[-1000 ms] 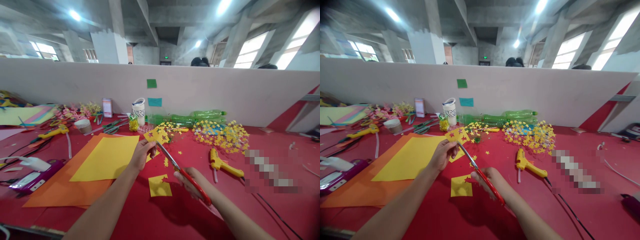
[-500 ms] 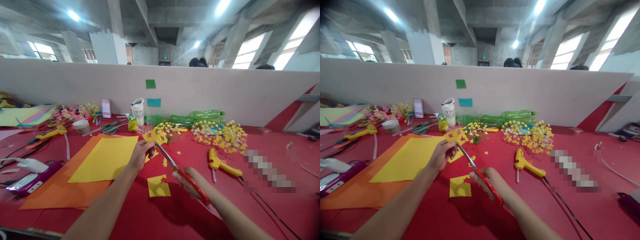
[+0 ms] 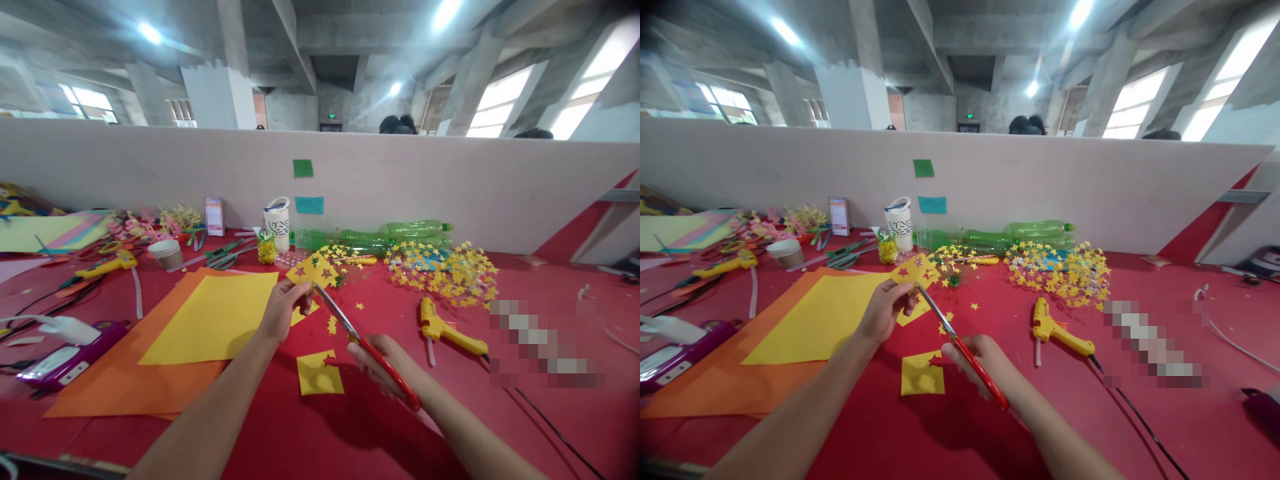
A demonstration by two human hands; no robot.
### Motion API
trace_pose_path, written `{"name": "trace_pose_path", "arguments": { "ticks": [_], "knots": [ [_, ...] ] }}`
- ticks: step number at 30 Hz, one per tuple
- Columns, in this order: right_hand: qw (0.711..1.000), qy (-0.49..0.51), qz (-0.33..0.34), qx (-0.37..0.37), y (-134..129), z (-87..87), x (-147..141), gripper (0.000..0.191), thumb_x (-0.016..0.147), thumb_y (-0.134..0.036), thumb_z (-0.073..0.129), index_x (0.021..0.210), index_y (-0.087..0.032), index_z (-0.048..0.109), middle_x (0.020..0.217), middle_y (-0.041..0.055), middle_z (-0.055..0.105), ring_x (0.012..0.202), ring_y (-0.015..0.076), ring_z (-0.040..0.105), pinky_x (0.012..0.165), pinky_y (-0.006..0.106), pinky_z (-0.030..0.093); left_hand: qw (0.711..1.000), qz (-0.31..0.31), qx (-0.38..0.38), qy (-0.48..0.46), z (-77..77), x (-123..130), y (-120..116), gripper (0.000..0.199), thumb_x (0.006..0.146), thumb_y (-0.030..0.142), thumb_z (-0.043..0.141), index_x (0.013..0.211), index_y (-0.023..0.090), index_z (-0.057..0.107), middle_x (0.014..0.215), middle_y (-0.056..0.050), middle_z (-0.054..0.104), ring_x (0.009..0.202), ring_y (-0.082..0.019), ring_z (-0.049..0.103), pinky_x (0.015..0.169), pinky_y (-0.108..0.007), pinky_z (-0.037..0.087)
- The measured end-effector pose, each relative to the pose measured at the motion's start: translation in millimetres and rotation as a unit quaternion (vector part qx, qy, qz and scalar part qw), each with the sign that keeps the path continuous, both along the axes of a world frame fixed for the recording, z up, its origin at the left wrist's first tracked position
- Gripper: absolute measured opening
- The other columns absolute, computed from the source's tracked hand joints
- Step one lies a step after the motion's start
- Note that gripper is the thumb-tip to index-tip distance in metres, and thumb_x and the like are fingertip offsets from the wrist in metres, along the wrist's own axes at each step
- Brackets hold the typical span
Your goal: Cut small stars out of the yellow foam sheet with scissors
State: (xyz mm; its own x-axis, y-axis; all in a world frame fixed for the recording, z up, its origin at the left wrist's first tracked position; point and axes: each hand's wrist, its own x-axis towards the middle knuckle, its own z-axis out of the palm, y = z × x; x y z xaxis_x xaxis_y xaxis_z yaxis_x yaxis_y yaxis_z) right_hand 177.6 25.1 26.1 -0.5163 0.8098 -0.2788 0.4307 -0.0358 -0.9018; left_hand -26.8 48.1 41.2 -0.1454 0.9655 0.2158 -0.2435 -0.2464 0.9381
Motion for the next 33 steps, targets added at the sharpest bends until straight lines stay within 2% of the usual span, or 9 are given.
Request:
{"name": "trace_pose_path", "arguments": {
  "ticks": [8,15,21,29,33],
  "knots": [
    [0.999,0.022,0.030,0.005,-2.7,5.6,4.0,0.043,0.078,-0.057,0.042,0.064,-0.016,0.043,0.041,-0.0080,0.033,0.028,0.0041,0.033,0.028,0.015,0.028,1.000,-0.011,0.005,0.015,-1.9,4.2,-4.3,0.019,0.073,0.026,0.055,0.058,0.014,0.056,0.046,0.002,0.050,0.041,-0.008,0.044,0.040,-0.020,0.033],
    [0.999,0.003,0.051,0.017,1.5,3.3,7.8,0.046,0.076,-0.061,0.041,0.064,-0.016,0.044,0.042,-0.0071,0.036,0.029,0.0044,0.036,0.029,0.015,0.029,1.000,-0.021,-0.004,0.007,0.4,0.0,-3.6,0.024,0.071,0.023,0.055,0.049,0.013,0.052,0.038,0.003,0.044,0.036,-0.005,0.035,0.035,-0.018,0.025],
    [0.999,-0.012,0.042,0.012,3.8,0.2,8.0,0.048,0.076,-0.061,0.040,0.061,-0.016,0.045,0.039,-0.0069,0.035,0.027,0.0048,0.035,0.027,0.015,0.029,1.000,-0.021,-0.008,0.005,0.1,-2.7,-2.1,0.028,0.067,0.022,0.056,0.042,0.013,0.048,0.035,0.003,0.041,0.033,-0.005,0.034,0.034,-0.018,0.021],
    [0.999,-0.006,0.039,0.002,2.9,0.7,7.2,0.047,0.076,-0.061,0.041,0.060,-0.017,0.044,0.036,-0.0074,0.032,0.025,0.0049,0.033,0.027,0.015,0.027,1.000,-0.024,-0.003,0.003,0.4,-2.5,-1.4,0.027,0.068,0.022,0.056,0.043,0.013,0.048,0.035,0.004,0.040,0.033,-0.005,0.033,0.034,-0.019,0.021],
    [0.999,-0.001,0.038,0.012,2.5,1.7,7.4,0.046,0.077,-0.059,0.041,0.060,-0.017,0.045,0.036,-0.0069,0.034,0.026,0.0052,0.034,0.028,0.015,0.028,1.000,-0.027,-0.008,0.004,-0.6,-0.8,-2.4,0.023,0.070,0.023,0.055,0.050,0.013,0.052,0.038,0.003,0.044,0.035,-0.006,0.036,0.034,-0.018,0.024]
  ]
}}
